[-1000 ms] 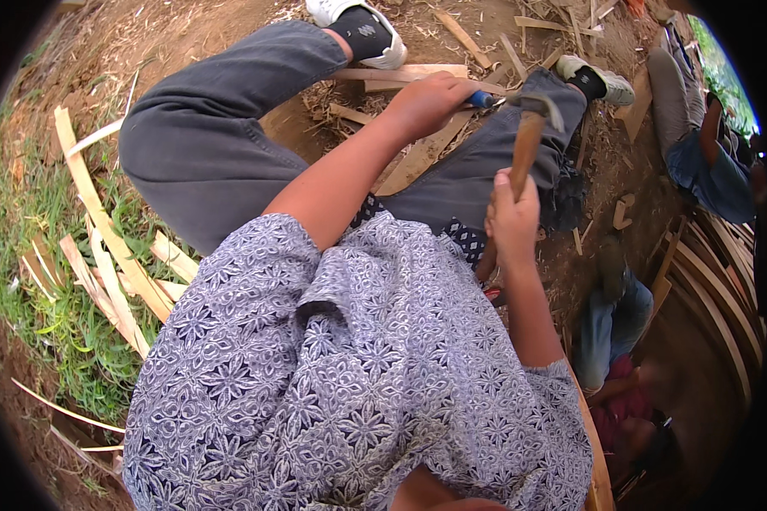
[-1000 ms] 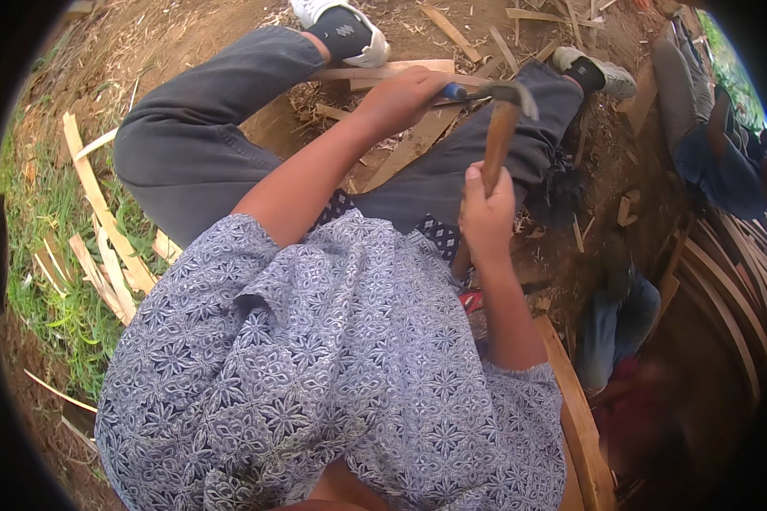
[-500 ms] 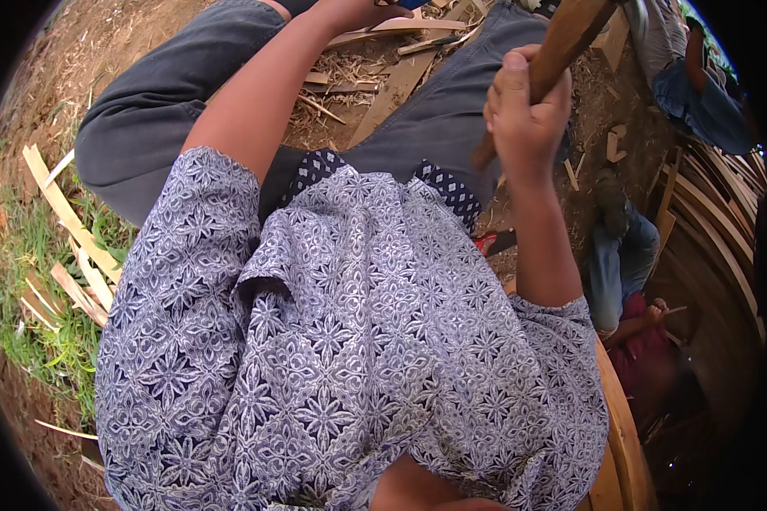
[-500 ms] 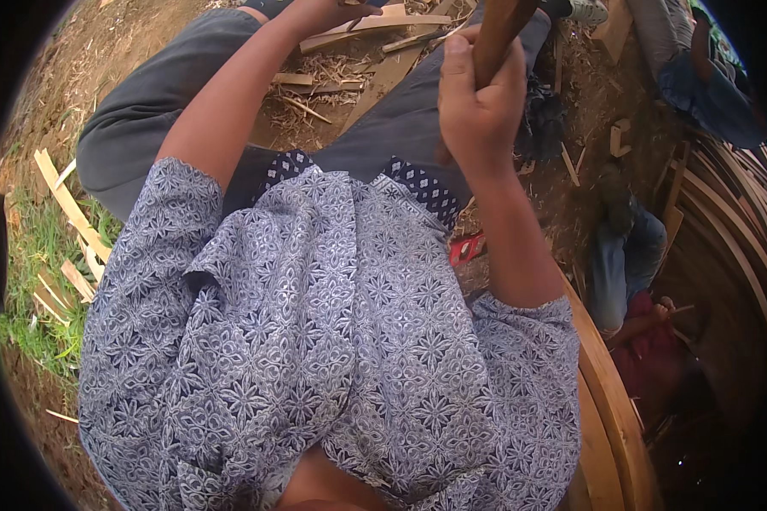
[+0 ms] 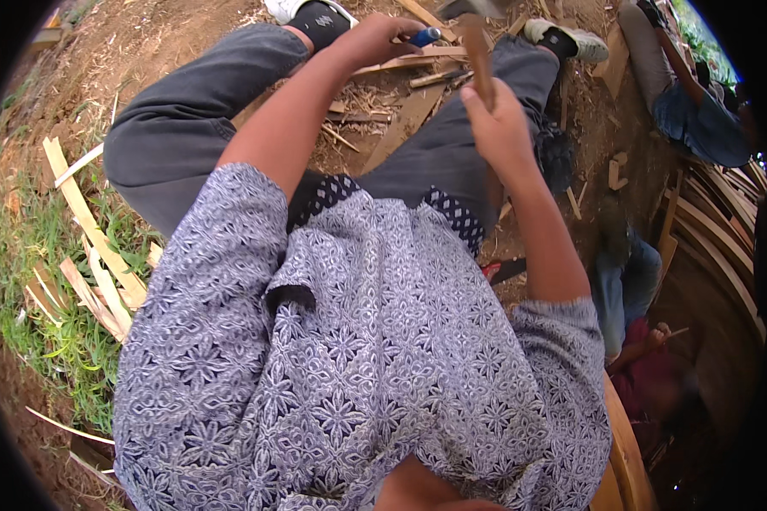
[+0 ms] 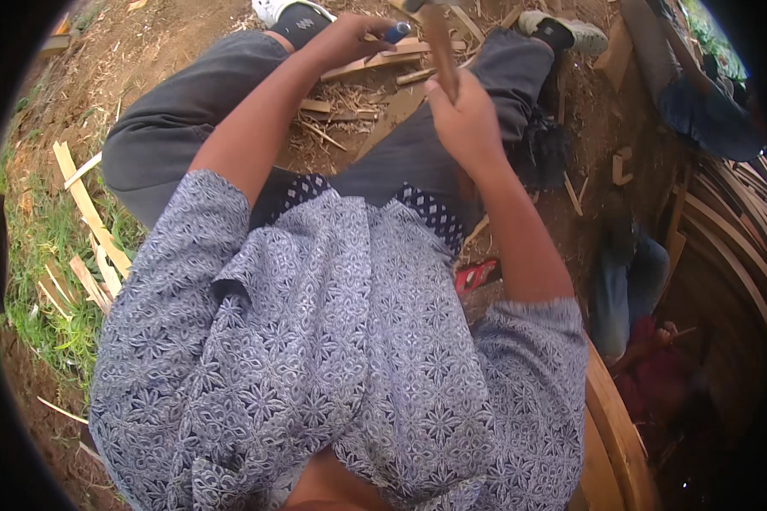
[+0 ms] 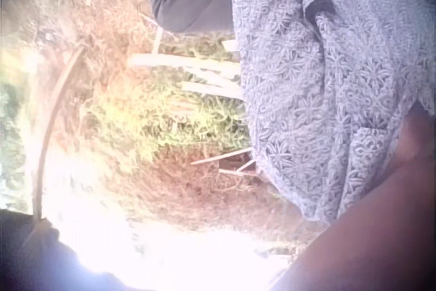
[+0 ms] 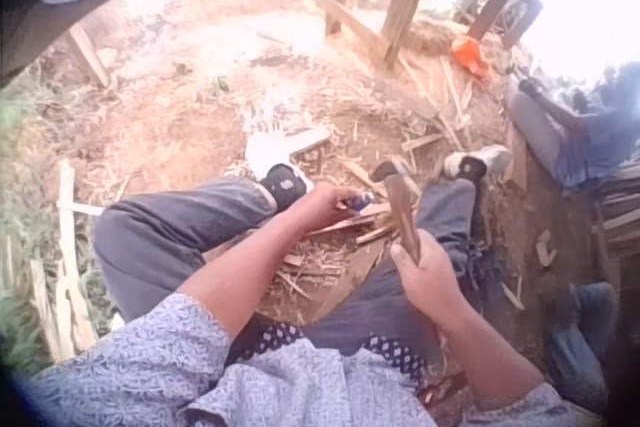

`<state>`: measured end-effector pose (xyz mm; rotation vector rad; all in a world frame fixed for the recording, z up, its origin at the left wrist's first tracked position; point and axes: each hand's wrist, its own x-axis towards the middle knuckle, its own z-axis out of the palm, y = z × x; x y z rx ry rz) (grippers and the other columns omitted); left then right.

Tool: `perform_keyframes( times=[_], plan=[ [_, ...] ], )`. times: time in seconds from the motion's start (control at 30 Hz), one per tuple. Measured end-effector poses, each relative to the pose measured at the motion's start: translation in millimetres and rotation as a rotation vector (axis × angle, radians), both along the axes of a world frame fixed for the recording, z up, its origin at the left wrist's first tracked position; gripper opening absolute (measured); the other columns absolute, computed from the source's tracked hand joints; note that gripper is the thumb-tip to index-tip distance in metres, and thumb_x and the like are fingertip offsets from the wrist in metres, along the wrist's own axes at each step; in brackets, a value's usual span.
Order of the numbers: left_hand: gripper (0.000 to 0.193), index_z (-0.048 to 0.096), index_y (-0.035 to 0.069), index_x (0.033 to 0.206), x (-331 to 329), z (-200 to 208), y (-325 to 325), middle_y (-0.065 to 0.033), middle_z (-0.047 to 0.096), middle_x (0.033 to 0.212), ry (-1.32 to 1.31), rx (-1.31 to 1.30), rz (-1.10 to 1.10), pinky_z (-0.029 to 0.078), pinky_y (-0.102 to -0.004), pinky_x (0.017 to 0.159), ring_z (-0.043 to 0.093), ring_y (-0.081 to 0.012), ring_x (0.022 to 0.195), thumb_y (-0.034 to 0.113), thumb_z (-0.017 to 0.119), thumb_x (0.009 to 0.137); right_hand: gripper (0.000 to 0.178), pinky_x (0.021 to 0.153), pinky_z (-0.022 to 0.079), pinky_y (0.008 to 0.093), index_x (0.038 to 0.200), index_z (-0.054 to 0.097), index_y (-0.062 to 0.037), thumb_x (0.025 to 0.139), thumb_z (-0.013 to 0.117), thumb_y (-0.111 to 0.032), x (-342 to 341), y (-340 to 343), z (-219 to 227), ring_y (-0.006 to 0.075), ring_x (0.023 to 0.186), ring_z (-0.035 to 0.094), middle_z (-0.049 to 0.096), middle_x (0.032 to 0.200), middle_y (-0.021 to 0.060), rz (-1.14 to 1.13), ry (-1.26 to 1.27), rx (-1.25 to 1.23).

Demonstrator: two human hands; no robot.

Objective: The person sits on the ground and uses a chisel and hammer to carve a small piece of wood held between their legs. They repeatedly position the chisel and strike it with the hammer to shape the wood, occasionally adjusting the piece's orientation.

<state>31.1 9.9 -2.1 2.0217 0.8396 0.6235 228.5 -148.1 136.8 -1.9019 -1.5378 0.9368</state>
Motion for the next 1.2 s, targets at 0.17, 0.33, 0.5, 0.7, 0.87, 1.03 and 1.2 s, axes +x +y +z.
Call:
perform_keyframes(
  times=[0.17, 0.33, 0.5, 0.7, 0.87, 1.03, 1.2],
  plan=[
    [0.04, 0.071, 0.012, 0.124, -8.9, -26.4, 10.5, -0.0137, 0.076, 0.099, -0.029, 0.101, 0.106, 0.059, -0.0372, 0.076, 0.074, -0.024, 0.089, 0.027, 0.083, 0.089, 0.014, 0.043, 0.037, 0.021, 0.105, 0.058, -0.005, 0.106, 0.062, -0.018, -19.4, 5.3, 47.1, 0.0023, 0.05, 0.046, 0.051, 0.069, -0.0037, -0.146, 0.532, 0.238],
    [0.028, 0.066, 0.002, 0.121, -31.1, 1.3, -5.0, -0.0084, 0.072, 0.098, -0.253, -0.131, 0.366, 0.056, -0.0321, 0.084, 0.07, -0.0155, 0.093, 0.013, 0.071, 0.096, 0.018, 0.043, 0.04, 0.0222, 0.105, 0.056, -0.0047, 0.103, 0.066, -0.019, 3.8, -11.4, 34.9, 0.0043, 0.049, 0.047, 0.05, 0.068, -0.0034, -0.298, 0.574, -0.025],
    [0.037, 0.069, 0.008, 0.123, -27.8, 43.8, -40.9, -0.0086, 0.072, 0.098, -0.269, -0.112, 0.469, 0.058, -0.0326, 0.076, 0.071, -0.0184, 0.087, 0.023, 0.08, 0.092, 0.028, 0.048, 0.047, 0.0227, 0.105, 0.053, -0.0052, 0.097, 0.075, -0.02, 13.6, -35.3, -15.7, 0.0069, 0.057, 0.056, 0.06, 0.082, 0.002, -0.429, 0.732, -0.181],
    [0.035, 0.074, 0.011, 0.115, 30.2, 96.9, -110.0, -0.0053, 0.065, 0.102, -0.315, 0.007, -0.046, 0.057, -0.0342, 0.075, 0.068, -0.0204, 0.088, 0.008, 0.084, 0.082, 0.048, 0.07, 0.056, 0.0266, 0.12, 0.053, -0.0045, 0.086, 0.085, -0.013, 12.3, -41.5, -48.3, 0.0142, 0.088, 0.069, 0.067, 0.109, 0.0062, -0.341, 0.808, -0.212],
    [0.03, 0.075, 0.015, 0.116, 32.5, 110.5, -127.6, -0.0085, 0.065, 0.101, -0.165, -0.042, -0.031, 0.057, -0.039, 0.079, 0.069, -0.0292, 0.09, 0.02, 0.08, 0.087, 0.045, 0.084, 0.057, 0.0289, 0.12, 0.055, -0.0047, 0.087, 0.085, -0.014, 7.0, -44.4, -47.7, 0.0152, 0.095, 0.07, 0.067, 0.105, 0.0038, -0.272, 0.932, -0.195],
    [0.034, 0.075, 0.012, 0.114, -30.2, 80.5, -95.1, -0.0112, 0.073, 0.104, 0.184, -0.095, 0.029, 0.055, -0.0403, 0.085, 0.071, -0.0295, 0.098, 0.04, 0.071, 0.095, 0.03, 0.088, 0.059, 0.0317, 0.111, 0.053, -0.0098, 0.094, 0.078, -0.012, 13.5, -46.7, -46.0, 0.0152, 0.097, 0.069, 0.065, 0.109, 0.0041, -0.373, 1.109, -0.291],
    [0.042, 0.069, 0.009, 0.13, -221.8, 104.8, -2.3, -0.0174, 0.073, 0.119, 0.666, -0.01, 0.418, 0.056, -0.0398, 0.092, 0.071, -0.0315, 0.108, 0.035, 0.071, 0.098, 0.028, 0.085, 0.061, 0.0321, 0.105, 0.055, -0.0083, 0.093, 0.079, -0.013, 15.2, -49.6, -48.7, 0.0158, 0.09, 0.07, 0.066, 0.099, 0.0043, -0.446, 1.284, -0.222]
  ],
)
